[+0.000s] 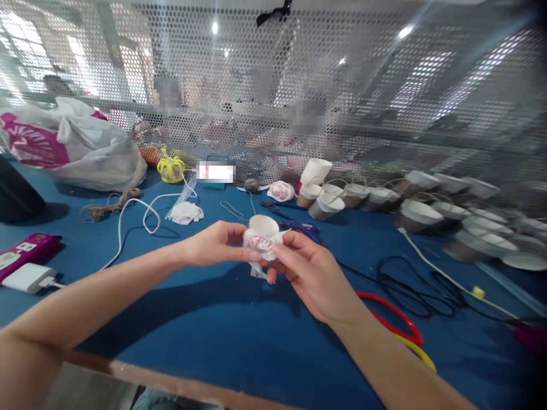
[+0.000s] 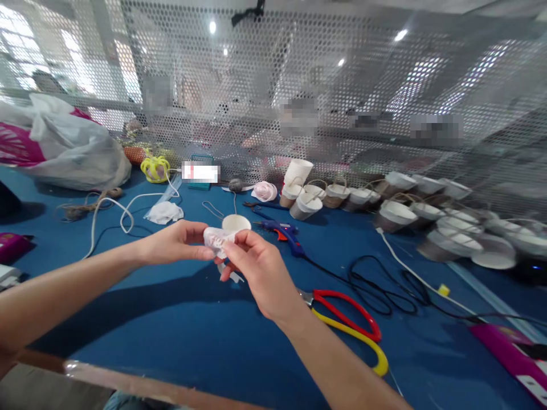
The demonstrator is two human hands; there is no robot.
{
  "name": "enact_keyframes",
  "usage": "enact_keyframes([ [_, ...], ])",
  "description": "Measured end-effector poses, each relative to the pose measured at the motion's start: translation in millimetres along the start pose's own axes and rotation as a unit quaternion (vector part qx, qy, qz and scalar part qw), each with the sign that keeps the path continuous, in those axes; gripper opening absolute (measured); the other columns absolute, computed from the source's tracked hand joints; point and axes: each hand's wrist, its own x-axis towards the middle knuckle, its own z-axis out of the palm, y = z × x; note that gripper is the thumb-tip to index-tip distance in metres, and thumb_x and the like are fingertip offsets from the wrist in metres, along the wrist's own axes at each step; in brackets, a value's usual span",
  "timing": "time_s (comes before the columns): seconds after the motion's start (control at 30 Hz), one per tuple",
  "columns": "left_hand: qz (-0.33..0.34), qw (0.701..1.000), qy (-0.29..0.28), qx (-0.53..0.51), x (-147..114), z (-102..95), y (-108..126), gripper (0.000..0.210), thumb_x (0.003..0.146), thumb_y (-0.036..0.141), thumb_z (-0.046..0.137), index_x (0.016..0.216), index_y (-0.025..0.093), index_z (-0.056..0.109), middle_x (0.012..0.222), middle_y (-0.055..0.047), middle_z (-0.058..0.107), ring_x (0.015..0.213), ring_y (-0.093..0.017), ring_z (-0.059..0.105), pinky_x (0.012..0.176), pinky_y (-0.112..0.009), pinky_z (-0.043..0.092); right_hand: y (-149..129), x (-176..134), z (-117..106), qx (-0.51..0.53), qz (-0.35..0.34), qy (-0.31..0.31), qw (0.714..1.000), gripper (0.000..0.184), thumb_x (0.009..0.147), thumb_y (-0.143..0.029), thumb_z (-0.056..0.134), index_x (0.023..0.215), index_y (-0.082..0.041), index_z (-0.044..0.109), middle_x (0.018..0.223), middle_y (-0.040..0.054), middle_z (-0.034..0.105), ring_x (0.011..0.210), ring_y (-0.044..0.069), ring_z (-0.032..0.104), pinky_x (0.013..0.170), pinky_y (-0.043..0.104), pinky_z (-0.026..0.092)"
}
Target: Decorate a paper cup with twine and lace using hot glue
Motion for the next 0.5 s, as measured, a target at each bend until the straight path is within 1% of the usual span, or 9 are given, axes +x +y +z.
enact_keyframes([
  [0.07,-0.015,0.995,0.032,-0.091,-2.0,2.6,-2.0,0.025,0.069,0.035,0.066,0.073,0.013,0.054,0.070,0.000,0.061,0.065,-0.009,0.056,0.065,-0.022,0.045,3.7,-1.4,-1.9,-0.016,-0.006,-0.013,1.000,0.017,0.076,-0.034,0.063,0.076,-0.018,0.056,0.068,-0.0006,0.060,0.052,0.010,0.054,0.054,0.026,0.046],
  [0.13,-0.023,0.993,0.031,-0.108,-5.5,-3.2,0.5,0.023,0.069,0.031,0.067,0.068,0.013,0.053,0.064,0.003,0.057,0.059,-0.007,0.051,0.058,-0.019,0.042,7.2,-2.2,-7.2,-0.023,-0.007,-0.002,1.000,0.018,0.076,-0.035,0.062,0.077,-0.018,0.055,0.075,0.0017,0.062,0.058,0.011,0.056,0.056,0.026,0.047],
  [0.17,-0.026,0.994,0.010,-0.102,-7.6,-7.5,3.7,0.021,0.070,0.029,0.067,0.069,0.013,0.054,0.064,0.003,0.056,0.057,-0.006,0.050,0.056,-0.018,0.040,8.5,-2.0,-10.3,-0.025,-0.007,0.017,1.000,0.020,0.077,-0.036,0.062,0.078,-0.018,0.054,0.081,0.0035,0.063,0.063,0.012,0.058,0.057,0.027,0.048],
  [0.23,-0.036,0.995,-0.055,-0.077,-11.7,-15.5,12.3,0.016,0.073,0.027,0.065,0.080,0.013,0.060,0.067,0.002,0.058,0.056,-0.006,0.049,0.051,-0.017,0.039,9.4,0.0,-15.0,-0.038,-0.020,0.049,0.998,0.022,0.078,-0.039,0.060,0.084,-0.019,0.053,0.098,0.0070,0.063,0.076,0.015,0.059,0.062,0.028,0.049],
  [0.27,-0.042,0.993,-0.090,-0.060,-13.1,-18.4,16.8,0.016,0.075,0.026,0.063,0.086,0.013,0.062,0.068,0.001,0.058,0.055,-0.006,0.048,0.050,-0.017,0.038,8.9,1.7,-16.0,-0.052,-0.035,0.045,0.997,0.024,0.079,-0.041,0.060,0.089,-0.020,0.053,0.107,0.0082,0.060,0.085,0.016,0.059,0.068,0.030,0.050],
  [0.33,-0.046,0.989,-0.141,-0.020,-14.4,-20.8,23.9,0.019,0.077,0.024,0.060,0.094,0.015,0.064,0.067,0.002,0.057,0.053,-0.006,0.046,0.049,-0.017,0.037,6.3,5.7,-15.3,-0.080,-0.067,-0.019,0.994,0.033,0.080,-0.044,0.058,0.103,-0.022,0.054,0.119,0.0084,0.055,0.104,0.019,0.055,0.082,0.033,0.047],
  [0.4,-0.042,0.984,-0.171,0.015,-13.8,-20.0,26.7,0.019,0.077,0.022,0.059,0.095,0.016,0.065,0.063,0.003,0.054,0.050,-0.005,0.041,0.046,-0.016,0.035,2.9,9.7,-11.7,-0.091,-0.062,-0.113,0.988,0.040,0.078,-0.048,0.058,0.109,-0.023,0.054,0.119,0.0074,0.056,0.110,0.020,0.052,0.088,0.033,0.044],
  [0.43,-0.042,0.982,-0.182,0.028,-13.4,-19.0,26.4,0.019,0.077,0.022,0.059,0.095,0.016,0.065,0.060,0.004,0.051,0.048,-0.005,0.039,0.044,-0.016,0.033,1.5,11.2,-9.5,-0.097,-0.037,-0.146,0.984,0.040,0.076,-0.048,0.060,0.106,-0.022,0.056,0.112,0.0067,0.060,0.104,0.019,0.055,0.086,0.032,0.044],
  [0.5,-0.052,0.979,-0.192,0.045,-12.9,-17.4,23.1,0.018,0.078,0.023,0.059,0.093,0.016,0.065,0.056,0.006,0.047,0.045,-0.004,0.035,0.041,-0.015,0.030,0.2,12.8,-5.0,-0.116,0.038,-0.179,0.976,0.036,0.071,-0.047,0.066,0.092,-0.018,0.060,0.087,0.0039,0.065,0.080,0.015,0.061,0.074,0.030,0.047],
])
